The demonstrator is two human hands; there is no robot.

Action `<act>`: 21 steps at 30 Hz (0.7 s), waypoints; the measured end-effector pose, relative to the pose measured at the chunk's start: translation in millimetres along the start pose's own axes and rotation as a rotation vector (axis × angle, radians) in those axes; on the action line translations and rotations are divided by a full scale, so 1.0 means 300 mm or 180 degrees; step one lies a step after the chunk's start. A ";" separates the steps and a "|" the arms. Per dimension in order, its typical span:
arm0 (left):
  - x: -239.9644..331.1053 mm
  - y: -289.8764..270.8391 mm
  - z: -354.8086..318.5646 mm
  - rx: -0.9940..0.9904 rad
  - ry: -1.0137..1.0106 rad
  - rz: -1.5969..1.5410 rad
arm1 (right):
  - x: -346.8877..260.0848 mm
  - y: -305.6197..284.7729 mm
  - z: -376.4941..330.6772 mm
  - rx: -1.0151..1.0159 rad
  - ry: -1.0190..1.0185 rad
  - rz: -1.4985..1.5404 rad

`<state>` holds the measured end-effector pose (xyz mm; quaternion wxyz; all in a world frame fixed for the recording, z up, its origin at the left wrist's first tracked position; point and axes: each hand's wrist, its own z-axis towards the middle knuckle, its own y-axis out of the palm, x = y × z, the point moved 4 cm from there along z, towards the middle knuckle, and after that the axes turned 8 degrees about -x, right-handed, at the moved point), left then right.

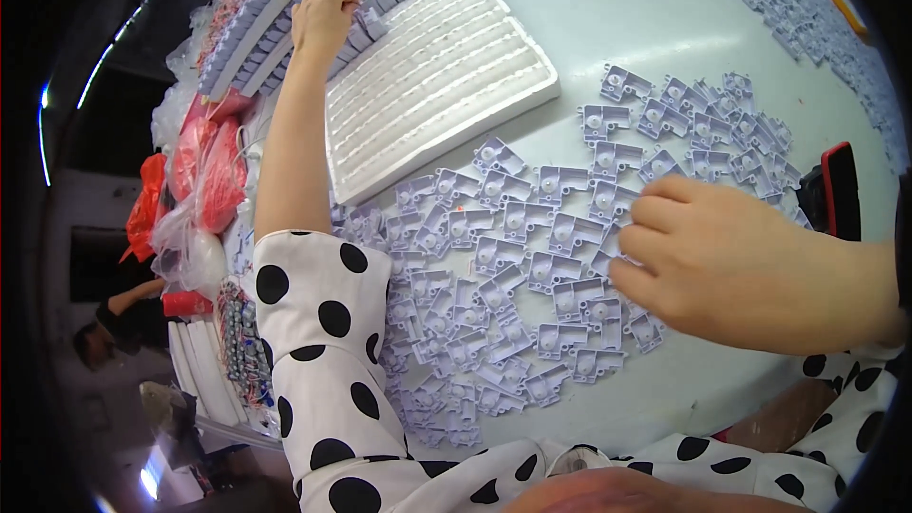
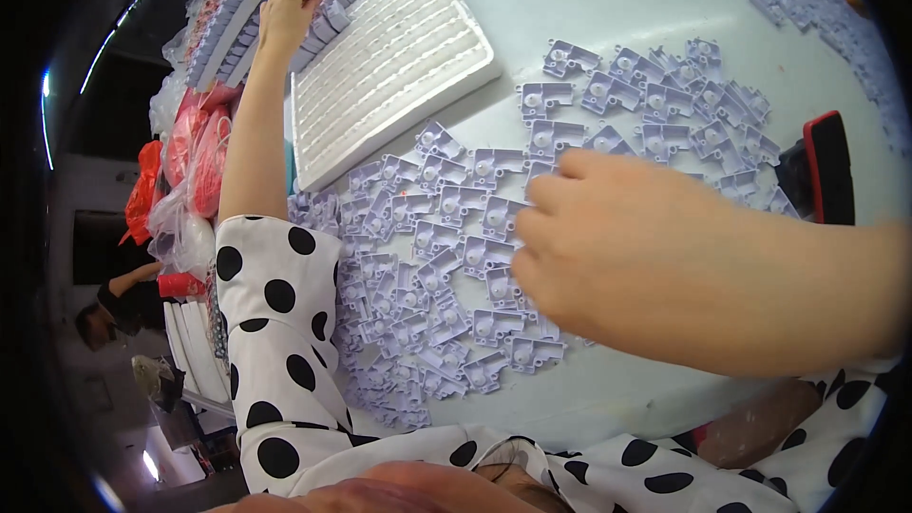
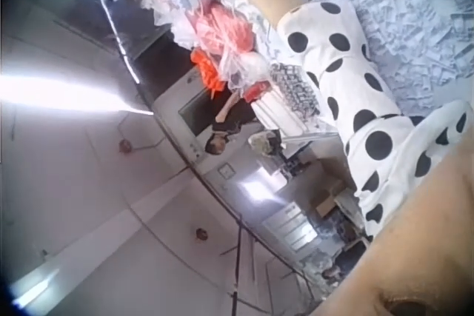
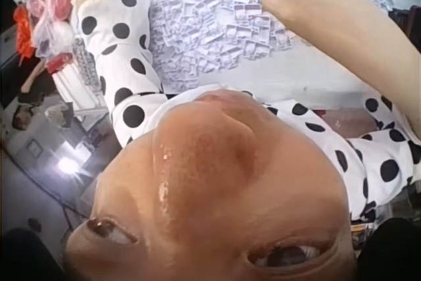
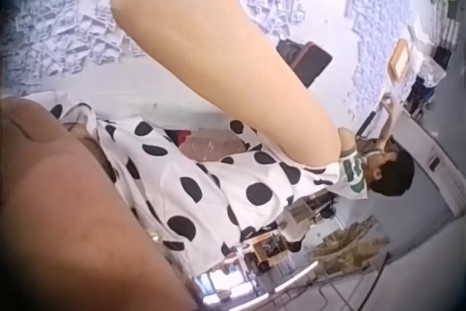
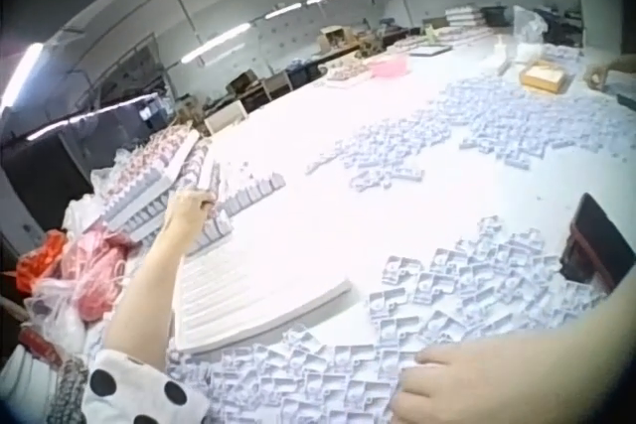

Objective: The person assembles electronic components by fitting small motors and attached wiring into plastic casings by hand and placing the assembled units into a slotted tray.

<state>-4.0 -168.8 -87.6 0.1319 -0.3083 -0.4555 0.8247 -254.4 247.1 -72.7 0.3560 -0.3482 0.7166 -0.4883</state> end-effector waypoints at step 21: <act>0.143 0.000 -0.083 -0.0511 0.0564 -0.0771 | -0.058 0.194 -0.347 0.1334 0.1871 0.0365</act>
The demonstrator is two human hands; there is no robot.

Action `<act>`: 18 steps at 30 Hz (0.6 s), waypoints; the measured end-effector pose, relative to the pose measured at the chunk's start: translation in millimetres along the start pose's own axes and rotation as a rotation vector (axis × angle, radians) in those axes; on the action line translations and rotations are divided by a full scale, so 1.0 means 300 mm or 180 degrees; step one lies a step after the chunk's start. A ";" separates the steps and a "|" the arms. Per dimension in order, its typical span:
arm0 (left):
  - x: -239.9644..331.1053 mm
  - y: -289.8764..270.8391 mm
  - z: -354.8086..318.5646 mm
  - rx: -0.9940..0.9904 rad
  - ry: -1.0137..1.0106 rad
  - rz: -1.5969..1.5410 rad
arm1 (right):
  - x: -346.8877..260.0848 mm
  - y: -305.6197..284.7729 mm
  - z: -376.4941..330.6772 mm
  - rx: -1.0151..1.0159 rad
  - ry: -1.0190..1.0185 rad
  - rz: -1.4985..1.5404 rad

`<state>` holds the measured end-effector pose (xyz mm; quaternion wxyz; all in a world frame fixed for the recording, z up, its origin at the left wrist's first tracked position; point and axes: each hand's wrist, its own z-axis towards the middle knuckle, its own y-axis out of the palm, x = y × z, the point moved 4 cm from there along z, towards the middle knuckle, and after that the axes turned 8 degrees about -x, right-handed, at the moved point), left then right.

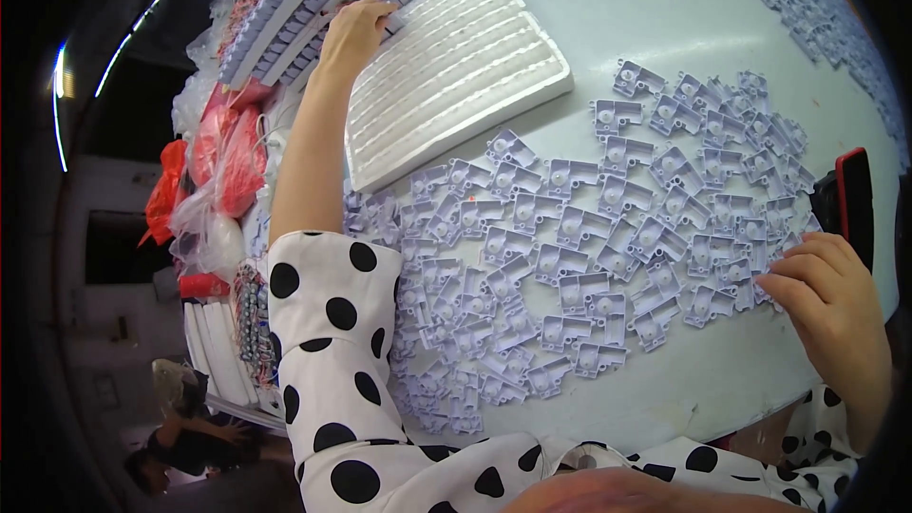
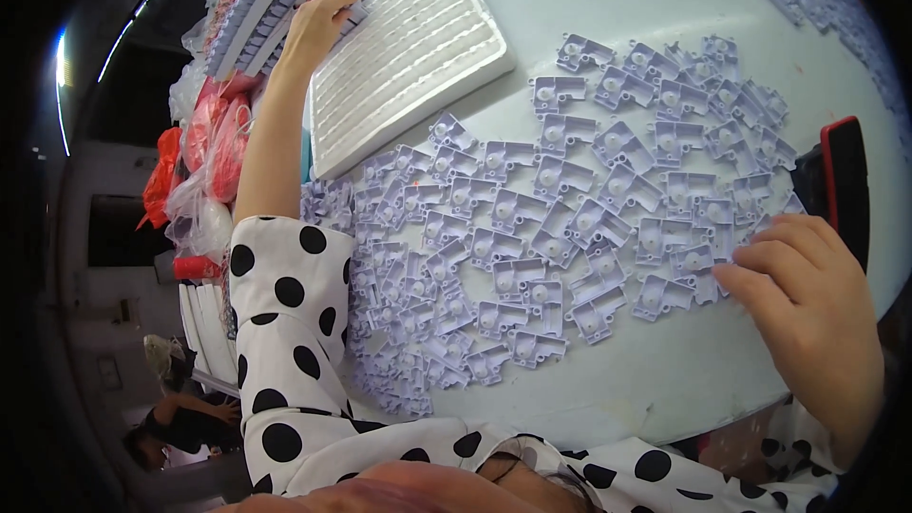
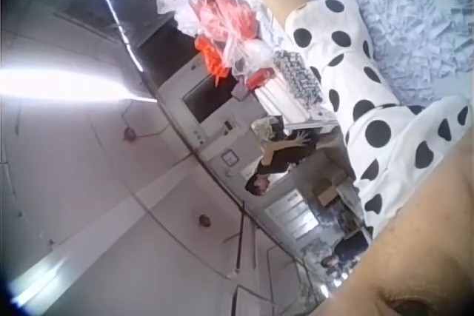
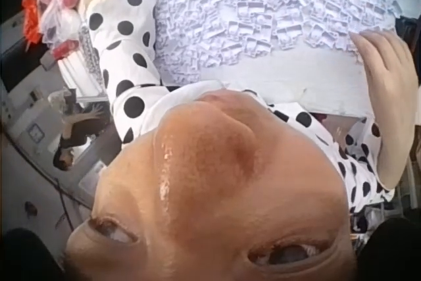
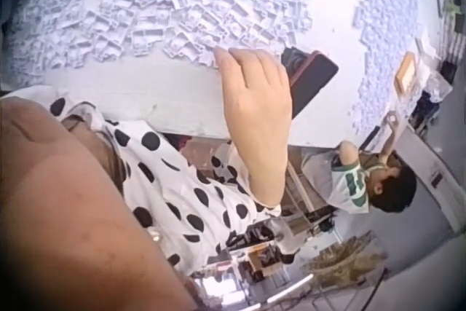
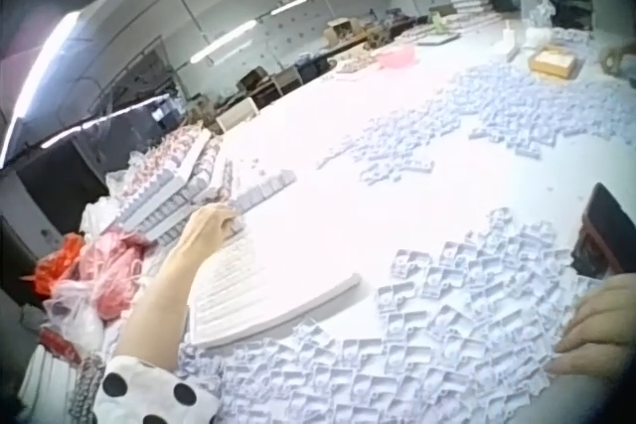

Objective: The person assembles electronic components by fitting small motors and attached wiring into plastic casings by hand and placing the assembled units into a slotted tray.

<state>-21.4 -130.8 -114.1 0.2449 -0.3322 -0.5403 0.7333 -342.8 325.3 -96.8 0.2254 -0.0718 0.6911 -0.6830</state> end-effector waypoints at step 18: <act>0.036 -0.217 -0.085 0.0357 -0.0501 -0.0708 | -0.031 -0.077 -0.356 0.0562 0.0728 0.0453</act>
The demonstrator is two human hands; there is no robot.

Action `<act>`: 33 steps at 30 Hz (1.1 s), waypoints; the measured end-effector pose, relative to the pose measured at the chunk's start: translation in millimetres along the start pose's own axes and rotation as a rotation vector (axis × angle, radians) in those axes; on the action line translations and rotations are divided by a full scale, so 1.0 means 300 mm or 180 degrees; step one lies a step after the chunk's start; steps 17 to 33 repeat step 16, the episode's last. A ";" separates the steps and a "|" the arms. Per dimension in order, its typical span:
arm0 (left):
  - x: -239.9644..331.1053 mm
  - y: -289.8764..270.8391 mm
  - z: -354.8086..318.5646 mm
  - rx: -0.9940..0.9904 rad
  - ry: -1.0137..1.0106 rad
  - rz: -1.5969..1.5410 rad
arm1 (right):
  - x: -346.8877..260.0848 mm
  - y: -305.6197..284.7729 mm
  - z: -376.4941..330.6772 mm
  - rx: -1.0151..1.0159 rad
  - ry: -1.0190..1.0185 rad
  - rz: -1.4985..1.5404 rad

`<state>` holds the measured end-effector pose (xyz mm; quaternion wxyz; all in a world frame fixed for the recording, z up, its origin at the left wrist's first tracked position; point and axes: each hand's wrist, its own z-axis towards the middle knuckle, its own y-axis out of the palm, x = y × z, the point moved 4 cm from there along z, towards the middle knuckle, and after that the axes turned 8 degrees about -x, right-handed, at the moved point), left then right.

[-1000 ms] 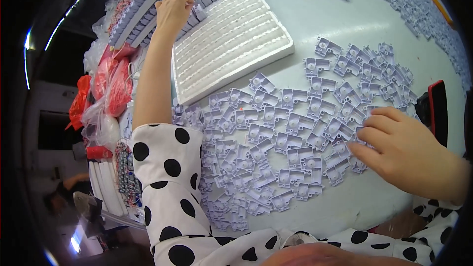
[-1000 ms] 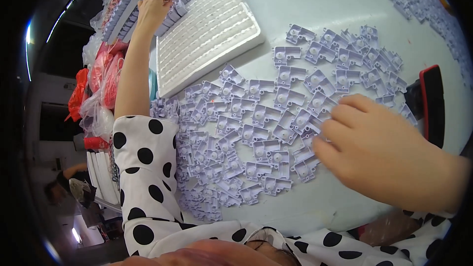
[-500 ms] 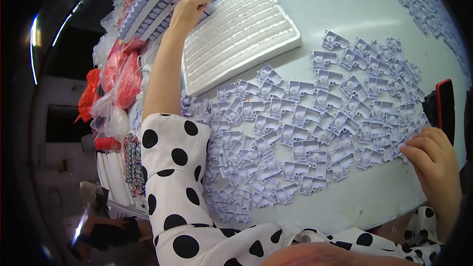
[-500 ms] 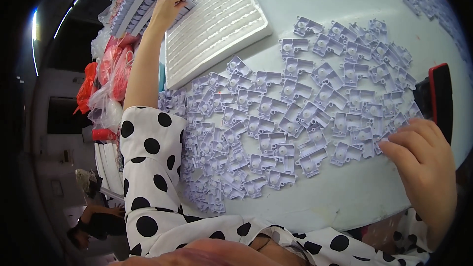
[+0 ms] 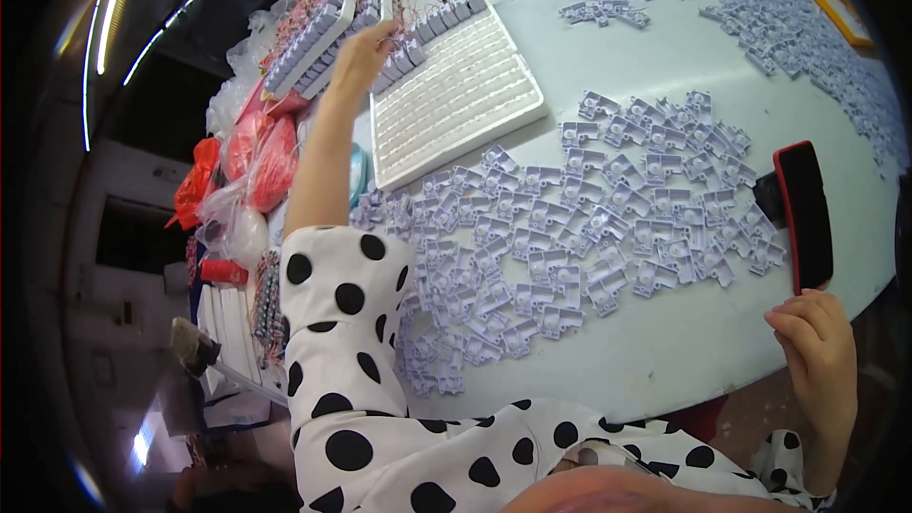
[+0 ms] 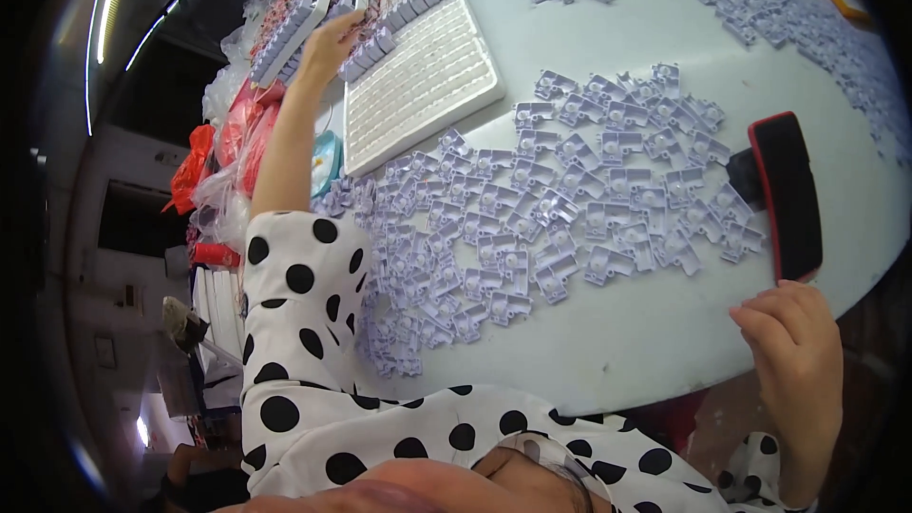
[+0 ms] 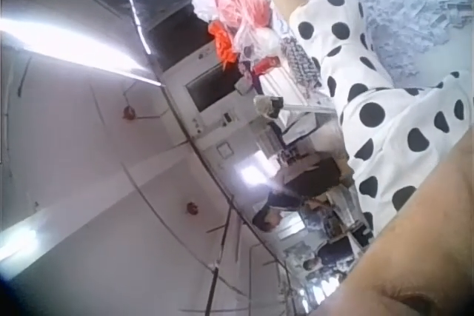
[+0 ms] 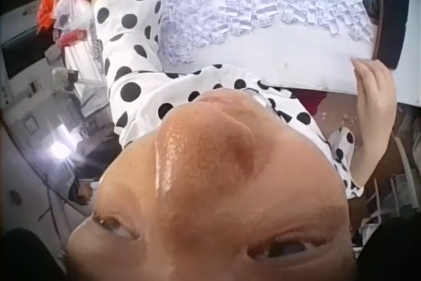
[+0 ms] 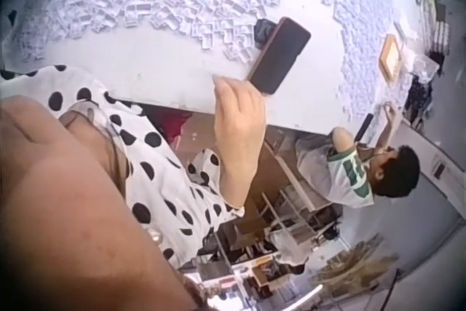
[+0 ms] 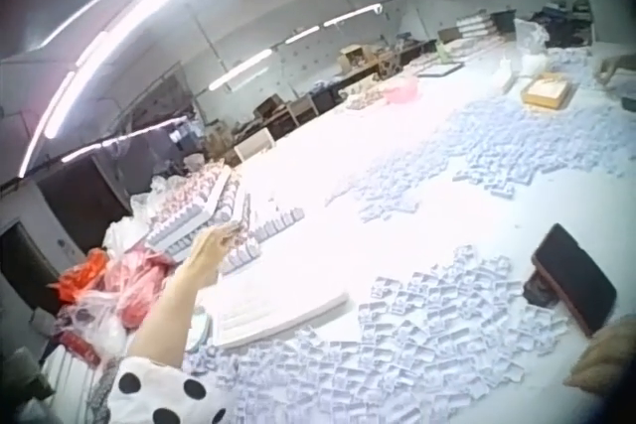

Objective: The person assembles electronic components by fitting small motors and attached wiring into plastic casings by hand and placing the assembled units into a slotted tray.

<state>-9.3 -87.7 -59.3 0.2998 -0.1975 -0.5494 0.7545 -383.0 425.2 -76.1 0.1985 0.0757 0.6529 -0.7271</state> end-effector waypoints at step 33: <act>0.974 -0.278 -1.290 0.0372 -0.0450 -0.1008 | 0.221 0.092 -0.220 0.1611 -0.0974 0.3945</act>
